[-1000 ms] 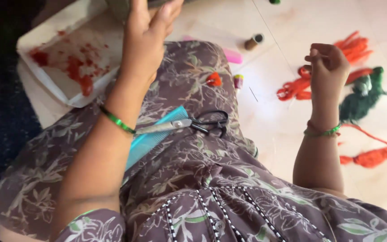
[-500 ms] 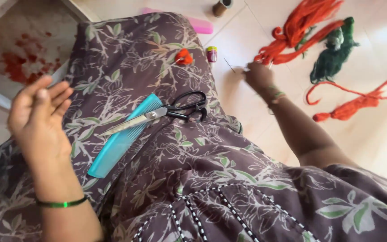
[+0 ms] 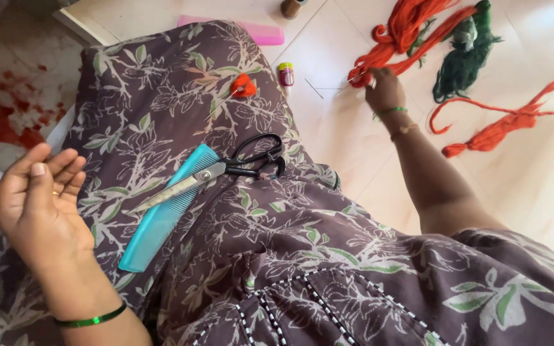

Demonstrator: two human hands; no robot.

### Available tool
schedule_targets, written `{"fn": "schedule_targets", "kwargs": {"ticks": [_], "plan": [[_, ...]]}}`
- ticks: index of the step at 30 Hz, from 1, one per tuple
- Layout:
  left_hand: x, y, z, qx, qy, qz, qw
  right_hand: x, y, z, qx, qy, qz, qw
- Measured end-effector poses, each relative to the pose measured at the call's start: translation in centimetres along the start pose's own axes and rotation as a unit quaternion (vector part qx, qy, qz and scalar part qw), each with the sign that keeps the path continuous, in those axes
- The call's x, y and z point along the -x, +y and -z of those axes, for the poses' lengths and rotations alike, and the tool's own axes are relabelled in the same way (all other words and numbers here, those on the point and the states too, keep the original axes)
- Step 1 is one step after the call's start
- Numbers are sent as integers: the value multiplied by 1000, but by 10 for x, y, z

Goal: Attaching decorative tassels to the edge of a fabric.

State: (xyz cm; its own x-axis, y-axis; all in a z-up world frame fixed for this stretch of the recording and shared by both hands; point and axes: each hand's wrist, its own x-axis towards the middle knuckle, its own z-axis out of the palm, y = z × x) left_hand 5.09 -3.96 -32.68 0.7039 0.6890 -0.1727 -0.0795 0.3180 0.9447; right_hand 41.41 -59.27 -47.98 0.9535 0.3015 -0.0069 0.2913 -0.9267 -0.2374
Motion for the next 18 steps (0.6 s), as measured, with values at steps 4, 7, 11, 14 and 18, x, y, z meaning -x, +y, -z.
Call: {"fn": "schedule_targets", "kwargs": {"ticks": [4,7,11,14,18], "plan": [[-3,2,-12,-13,-6,1,1000,-72,63,-27,28,88,64,994],[1,15,-30,-46,7,-14,999,-111,53,-21,-25,74,21,997],[8,17,-26,-85,37,-38,995,-140,63,-50,30,32,-80,996],[9,2,-17,-69,46,-39,996,-139,97,-79,114,118,49,985],[9,0,-34,-147,54,-59,986,-132,111,-57,-29,161,-42,986]]}}
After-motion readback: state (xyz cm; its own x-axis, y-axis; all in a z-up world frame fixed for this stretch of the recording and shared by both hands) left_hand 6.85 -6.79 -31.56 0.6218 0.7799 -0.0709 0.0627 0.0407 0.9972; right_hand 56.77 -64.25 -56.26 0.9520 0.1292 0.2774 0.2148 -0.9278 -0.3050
